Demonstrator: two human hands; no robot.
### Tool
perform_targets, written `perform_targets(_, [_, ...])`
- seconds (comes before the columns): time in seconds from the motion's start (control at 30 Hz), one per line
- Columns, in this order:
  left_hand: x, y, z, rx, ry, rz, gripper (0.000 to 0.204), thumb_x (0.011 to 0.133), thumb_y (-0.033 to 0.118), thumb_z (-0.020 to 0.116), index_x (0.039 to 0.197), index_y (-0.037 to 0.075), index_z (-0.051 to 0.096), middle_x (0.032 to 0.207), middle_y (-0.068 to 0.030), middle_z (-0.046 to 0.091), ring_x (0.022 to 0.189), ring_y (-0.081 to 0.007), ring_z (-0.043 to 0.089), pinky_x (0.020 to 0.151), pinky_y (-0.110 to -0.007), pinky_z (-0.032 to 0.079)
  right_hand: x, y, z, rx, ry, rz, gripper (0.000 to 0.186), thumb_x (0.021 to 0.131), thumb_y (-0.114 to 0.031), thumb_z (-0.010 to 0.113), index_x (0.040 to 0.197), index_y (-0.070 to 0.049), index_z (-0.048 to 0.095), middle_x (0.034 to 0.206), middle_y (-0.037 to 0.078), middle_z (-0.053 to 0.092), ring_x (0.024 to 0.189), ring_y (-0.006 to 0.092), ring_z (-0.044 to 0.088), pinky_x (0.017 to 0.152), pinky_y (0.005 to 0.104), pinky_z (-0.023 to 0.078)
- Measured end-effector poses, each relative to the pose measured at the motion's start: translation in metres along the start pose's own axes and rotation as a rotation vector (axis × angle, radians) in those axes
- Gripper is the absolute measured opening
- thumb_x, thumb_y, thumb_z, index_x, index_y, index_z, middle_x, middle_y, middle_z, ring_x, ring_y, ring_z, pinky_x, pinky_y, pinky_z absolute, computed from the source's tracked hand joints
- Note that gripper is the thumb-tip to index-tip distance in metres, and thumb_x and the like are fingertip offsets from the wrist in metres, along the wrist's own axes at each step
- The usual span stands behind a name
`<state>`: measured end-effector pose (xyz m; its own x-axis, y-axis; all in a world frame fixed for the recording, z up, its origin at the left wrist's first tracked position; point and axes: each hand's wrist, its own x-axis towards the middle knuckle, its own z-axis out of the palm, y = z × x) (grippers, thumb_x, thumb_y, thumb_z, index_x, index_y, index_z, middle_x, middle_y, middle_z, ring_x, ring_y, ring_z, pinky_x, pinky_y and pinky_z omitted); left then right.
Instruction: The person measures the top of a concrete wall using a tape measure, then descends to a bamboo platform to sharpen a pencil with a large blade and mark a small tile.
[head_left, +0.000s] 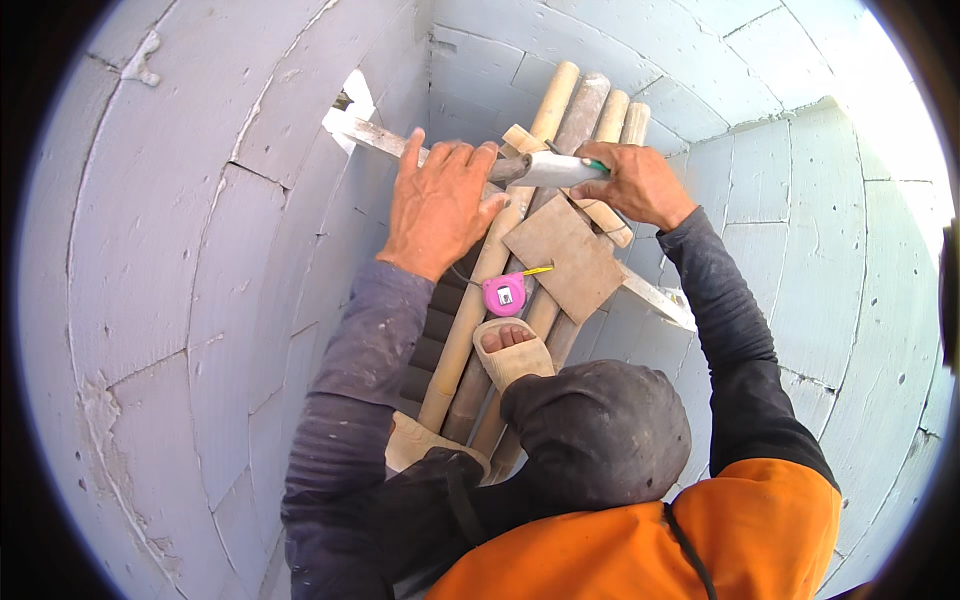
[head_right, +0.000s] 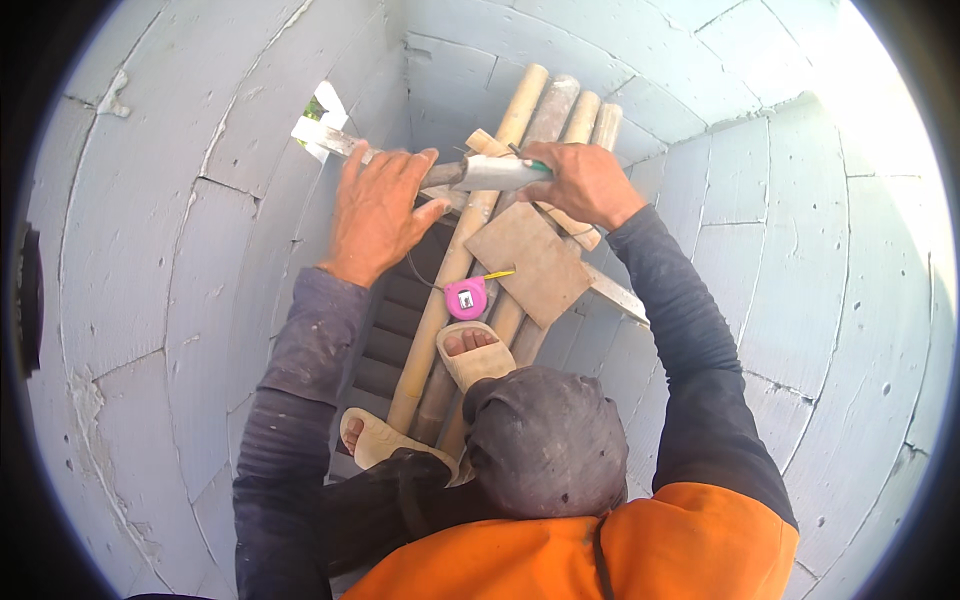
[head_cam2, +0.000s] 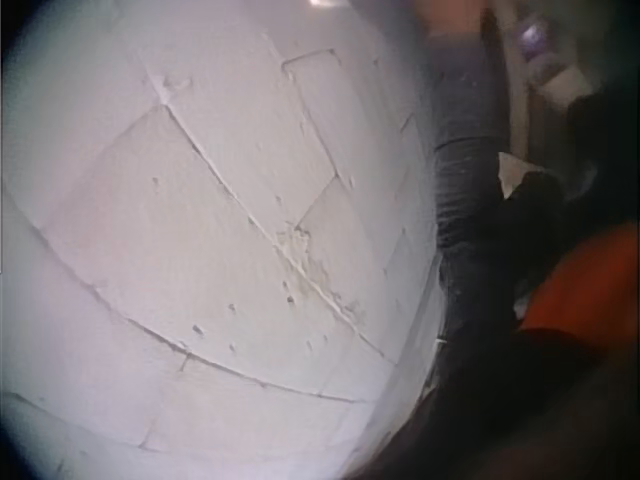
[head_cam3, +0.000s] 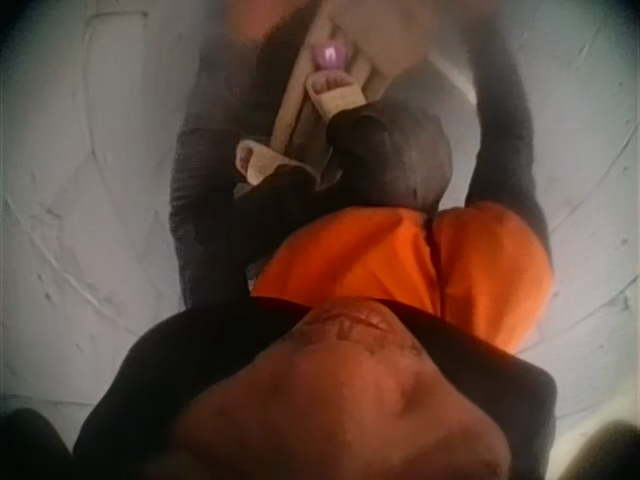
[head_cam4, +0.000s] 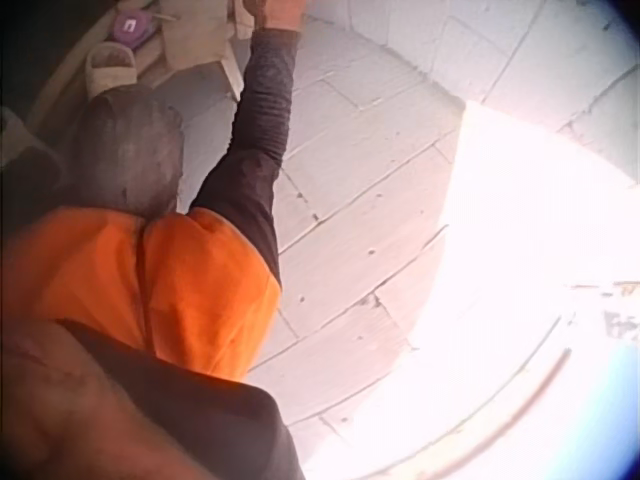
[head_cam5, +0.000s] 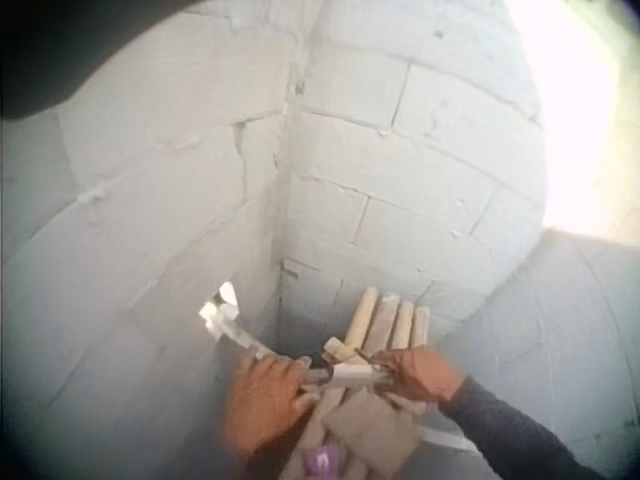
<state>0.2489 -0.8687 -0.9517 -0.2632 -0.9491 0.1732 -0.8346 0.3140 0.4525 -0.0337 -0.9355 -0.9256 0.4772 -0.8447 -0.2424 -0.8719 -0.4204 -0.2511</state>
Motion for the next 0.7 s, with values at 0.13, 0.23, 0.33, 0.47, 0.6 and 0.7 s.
perform_targets(0.13, [-0.015,-0.032,-0.035,-0.156,-0.196,-0.068,0.033,0.098,0.039,0.071,0.106,0.008,0.069,0.087,-0.0153,0.069,0.083,-0.0375,0.067,0.073,-0.048,0.049,0.009,-0.006,0.004,0.000,-0.196,-0.056,0.056,0.084,-0.040,0.086,0.129,-0.011,0.070,0.103,0.017,0.078,0.101,0.0386,0.074,0.088,0.0483,0.056])
perform_targets(0.23, [-0.043,-0.058,-0.067,-0.134,-0.221,-0.130,0.035,0.098,0.041,0.072,0.104,0.007,0.069,0.080,-0.0156,0.065,0.074,-0.0348,0.064,0.070,-0.045,0.048,0.015,0.039,0.010,-0.015,-0.315,-0.059,0.055,0.082,-0.038,0.087,0.126,-0.010,0.072,0.105,0.018,0.078,0.104,0.0379,0.073,0.091,0.0480,0.055])
perform_targets(0.33, [-0.081,-0.080,-0.102,-0.046,-0.243,-0.319,0.032,0.097,0.037,0.075,0.103,0.006,0.069,0.072,-0.0156,0.061,0.065,-0.0311,0.060,0.064,-0.042,0.046,0.027,0.115,0.012,-0.061,-0.432,0.203,0.065,0.078,-0.041,0.089,0.132,-0.011,0.072,0.118,0.017,0.077,0.110,0.0359,0.073,0.096,0.0448,0.055])
perform_targets(0.47, [-0.140,-0.101,-0.116,-0.239,-0.151,-0.519,0.029,0.099,0.033,0.074,0.097,0.005,0.066,0.069,-0.0047,0.056,0.060,-0.0187,0.050,0.060,-0.037,0.042,0.026,0.212,0.063,0.064,-0.220,0.484,0.065,0.081,-0.042,0.090,0.134,-0.008,0.071,0.118,0.017,0.078,0.112,0.0342,0.073,0.103,0.0425,0.053])
perform_targets(0.6, [-0.182,-0.115,-0.103,-0.548,-0.089,-0.706,0.026,0.104,0.034,0.069,0.105,0.008,0.065,0.068,0.0051,0.047,0.057,-0.0072,0.039,0.052,-0.028,0.036,0.062,0.212,0.120,0.194,-0.162,0.503,0.078,0.080,-0.047,0.089,0.140,-0.004,0.066,0.131,0.022,0.072,0.122,0.0361,0.069,0.107,0.0429,0.051])
perform_targets(0.7, [-0.166,-0.090,-0.108,-0.659,-0.113,-0.954,0.028,0.107,0.036,0.062,0.114,0.009,0.064,0.068,0.0063,0.044,0.054,-0.0035,0.037,0.046,-0.024,0.032,0.069,0.209,0.150,0.177,-0.044,0.512,0.075,0.083,-0.047,0.087,0.138,-0.002,0.066,0.126,0.022,0.074,0.115,0.0344,0.071,0.103,0.0422,0.053])
